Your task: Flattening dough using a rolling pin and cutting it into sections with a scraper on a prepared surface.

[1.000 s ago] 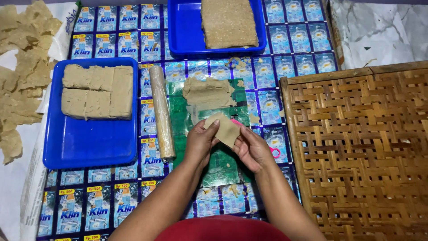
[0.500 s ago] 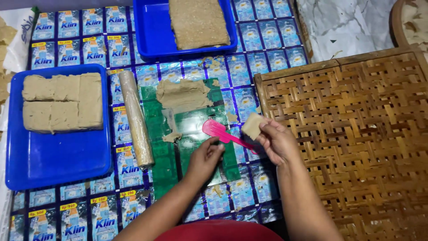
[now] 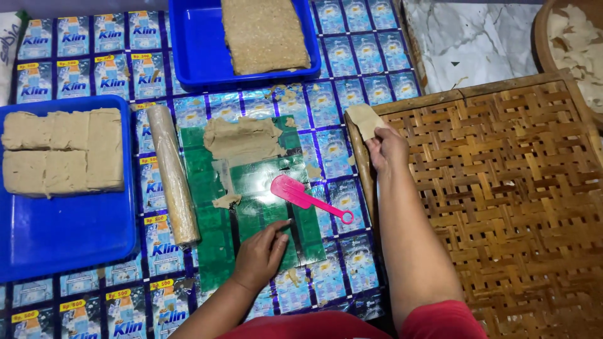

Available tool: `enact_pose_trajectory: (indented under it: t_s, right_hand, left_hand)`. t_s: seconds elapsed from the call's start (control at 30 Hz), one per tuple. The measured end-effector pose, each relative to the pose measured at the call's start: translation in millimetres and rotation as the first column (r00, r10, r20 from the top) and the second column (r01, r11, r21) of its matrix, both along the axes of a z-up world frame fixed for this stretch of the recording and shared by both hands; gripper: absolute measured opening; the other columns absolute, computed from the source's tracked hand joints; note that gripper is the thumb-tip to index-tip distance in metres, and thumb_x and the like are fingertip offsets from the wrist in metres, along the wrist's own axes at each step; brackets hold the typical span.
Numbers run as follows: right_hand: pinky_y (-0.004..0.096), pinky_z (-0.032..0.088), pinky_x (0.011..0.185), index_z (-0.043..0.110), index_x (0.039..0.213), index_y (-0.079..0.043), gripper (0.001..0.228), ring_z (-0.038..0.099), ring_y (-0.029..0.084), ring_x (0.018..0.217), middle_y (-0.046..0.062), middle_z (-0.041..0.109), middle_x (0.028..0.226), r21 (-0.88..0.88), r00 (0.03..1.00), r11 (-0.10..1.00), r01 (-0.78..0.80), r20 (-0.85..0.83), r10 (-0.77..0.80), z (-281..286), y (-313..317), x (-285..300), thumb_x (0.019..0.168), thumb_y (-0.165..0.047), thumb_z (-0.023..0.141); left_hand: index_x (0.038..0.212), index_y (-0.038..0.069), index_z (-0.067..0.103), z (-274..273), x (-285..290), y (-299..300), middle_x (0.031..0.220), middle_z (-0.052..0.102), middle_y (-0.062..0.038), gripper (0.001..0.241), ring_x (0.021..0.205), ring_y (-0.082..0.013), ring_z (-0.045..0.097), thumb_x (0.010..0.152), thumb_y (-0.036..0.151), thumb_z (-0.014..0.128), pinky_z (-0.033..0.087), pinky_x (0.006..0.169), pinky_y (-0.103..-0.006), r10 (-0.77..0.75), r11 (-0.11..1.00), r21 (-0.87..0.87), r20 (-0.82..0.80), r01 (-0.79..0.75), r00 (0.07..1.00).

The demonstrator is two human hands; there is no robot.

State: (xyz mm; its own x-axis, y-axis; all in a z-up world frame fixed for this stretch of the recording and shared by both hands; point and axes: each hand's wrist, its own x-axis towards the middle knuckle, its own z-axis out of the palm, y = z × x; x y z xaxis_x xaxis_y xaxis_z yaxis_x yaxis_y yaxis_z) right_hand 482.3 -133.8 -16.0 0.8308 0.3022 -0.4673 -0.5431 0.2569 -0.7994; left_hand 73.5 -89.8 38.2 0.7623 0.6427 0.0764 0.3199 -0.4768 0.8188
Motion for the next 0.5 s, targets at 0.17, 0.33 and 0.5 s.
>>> enact_pose_trajectory:
  t_s: [0.17, 0.33, 0.5]
  right_hand:
    - [0.023, 0.054, 0.067, 0.063, 0.127, 0.007, 0.038, 0.065, 0.022, 0.082, 0.021, 0.068, 0.105, 0.009, 1.0, 1.0, 0.018, 0.002, -0.018, -9.1, -10.0, -8.3, 0.09, 0.009, 0.053]
    - [0.023, 0.054, 0.065, 0.062, 0.126, 0.005, 0.038, 0.064, 0.02, 0.079, 0.018, 0.068, 0.104, 0.059, 1.0, 0.998, 0.02, 0.009, -0.02, -15.6, -15.0, -14.3, 0.089, 0.009, 0.052]
    - [0.022, 0.055, 0.066, 0.06, 0.128, 0.007, 0.042, 0.065, 0.021, 0.081, 0.021, 0.068, 0.106, -0.013, 0.998, 0.999, 0.048, 0.046, -0.047, -25.4, -14.4, -16.2, 0.087, 0.009, 0.056]
  left_hand:
    - [0.122, 0.013, 0.066, 0.8, 1.1, 0.7, 0.079, 0.073, -0.001, 0.029, 0.062, -0.0201, 0.067, 0.096, 0.024, 0.061, 0.051, 0.059, -0.0346, -0.005, 1.0, 0.01, -0.001, 0.005, 1.0]
    - [0.122, 0.013, 0.066, 2.3, 1.2, 0.4, 0.077, 0.072, -0.001, 0.028, 0.06, -0.0202, 0.067, 0.097, 0.024, 0.06, 0.051, 0.058, -0.0352, -0.01, 0.999, 0.035, 0.001, 0.01, 1.0]
    - [0.122, 0.013, 0.066, 2.2, 1.2, 0.4, 0.08, 0.073, -0.003, 0.028, 0.062, -0.0217, 0.068, 0.096, 0.024, 0.062, 0.051, 0.059, -0.036, 0.002, 0.999, 0.043, 0.003, -0.002, 1.0]
